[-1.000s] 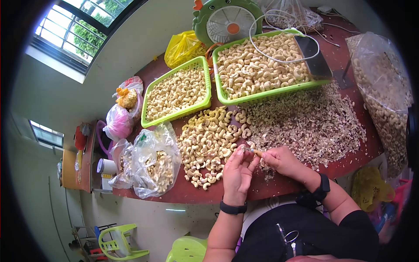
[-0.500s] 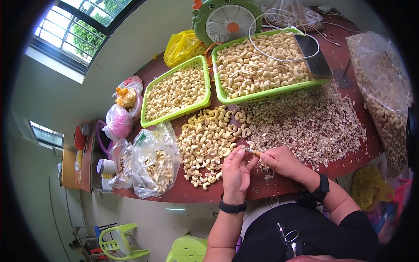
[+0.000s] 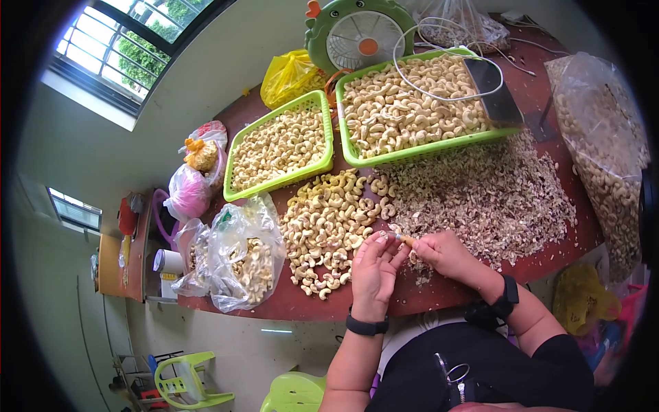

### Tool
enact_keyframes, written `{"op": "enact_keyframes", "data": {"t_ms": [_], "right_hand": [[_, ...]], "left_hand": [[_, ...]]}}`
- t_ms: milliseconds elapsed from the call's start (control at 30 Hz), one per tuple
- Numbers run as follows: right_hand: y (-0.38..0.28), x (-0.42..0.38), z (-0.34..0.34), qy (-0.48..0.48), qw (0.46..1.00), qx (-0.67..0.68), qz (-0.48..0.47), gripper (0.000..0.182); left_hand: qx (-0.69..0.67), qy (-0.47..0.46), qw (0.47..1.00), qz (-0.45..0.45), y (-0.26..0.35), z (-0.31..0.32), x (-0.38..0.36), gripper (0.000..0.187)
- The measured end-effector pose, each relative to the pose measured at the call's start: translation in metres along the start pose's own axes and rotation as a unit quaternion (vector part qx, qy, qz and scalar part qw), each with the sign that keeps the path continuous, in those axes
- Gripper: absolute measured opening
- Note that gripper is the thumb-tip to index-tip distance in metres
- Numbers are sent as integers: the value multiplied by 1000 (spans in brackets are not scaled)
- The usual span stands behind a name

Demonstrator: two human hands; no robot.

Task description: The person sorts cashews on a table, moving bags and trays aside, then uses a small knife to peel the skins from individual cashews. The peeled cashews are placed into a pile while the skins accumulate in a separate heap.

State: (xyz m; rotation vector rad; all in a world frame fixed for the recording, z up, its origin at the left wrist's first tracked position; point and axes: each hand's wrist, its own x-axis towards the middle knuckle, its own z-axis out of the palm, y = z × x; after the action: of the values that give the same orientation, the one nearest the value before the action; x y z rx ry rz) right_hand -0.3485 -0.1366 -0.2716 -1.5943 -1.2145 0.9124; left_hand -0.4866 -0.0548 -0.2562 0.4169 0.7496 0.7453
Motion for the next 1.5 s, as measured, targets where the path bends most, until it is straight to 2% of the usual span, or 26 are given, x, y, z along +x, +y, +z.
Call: {"op": "enact_keyframes", "data": {"t_ms": [67, 133, 433, 833, 1067, 1267, 1333, 1500], "right_hand": [[-2, -1, 0, -12, 1000, -4, -5, 34], [0, 0, 0, -19, 1000, 2, -3, 34], [-4, -1, -4, -34, 999, 18, 4, 34], [0, 0, 1, 9, 997, -56, -51, 33], [0, -1, 0, 19, 996, -63, -54, 32], [0, -2, 1, 16, 997, -57, -50, 33], [0, -2, -2, 27, 997, -55, -37, 33], [4, -1, -1, 37, 996, -66, -40, 33]], "left_hand": [[20, -2, 1000, 5, 3, 0, 0, 11], [27, -43, 999, 3, 6, -1, 0, 14], [23, -72, 997, 1, 7, -2, 1, 20], [70, -23, 995, 61, -1, 6, -4, 20], [36, -21, 998, 46, -6, 1, -4, 13], [86, -1, 995, 55, -4, 6, -9, 13], [114, -10, 993, 28, -2, 8, -13, 13], [105, -12, 994, 34, 1, 5, -10, 15]]}}
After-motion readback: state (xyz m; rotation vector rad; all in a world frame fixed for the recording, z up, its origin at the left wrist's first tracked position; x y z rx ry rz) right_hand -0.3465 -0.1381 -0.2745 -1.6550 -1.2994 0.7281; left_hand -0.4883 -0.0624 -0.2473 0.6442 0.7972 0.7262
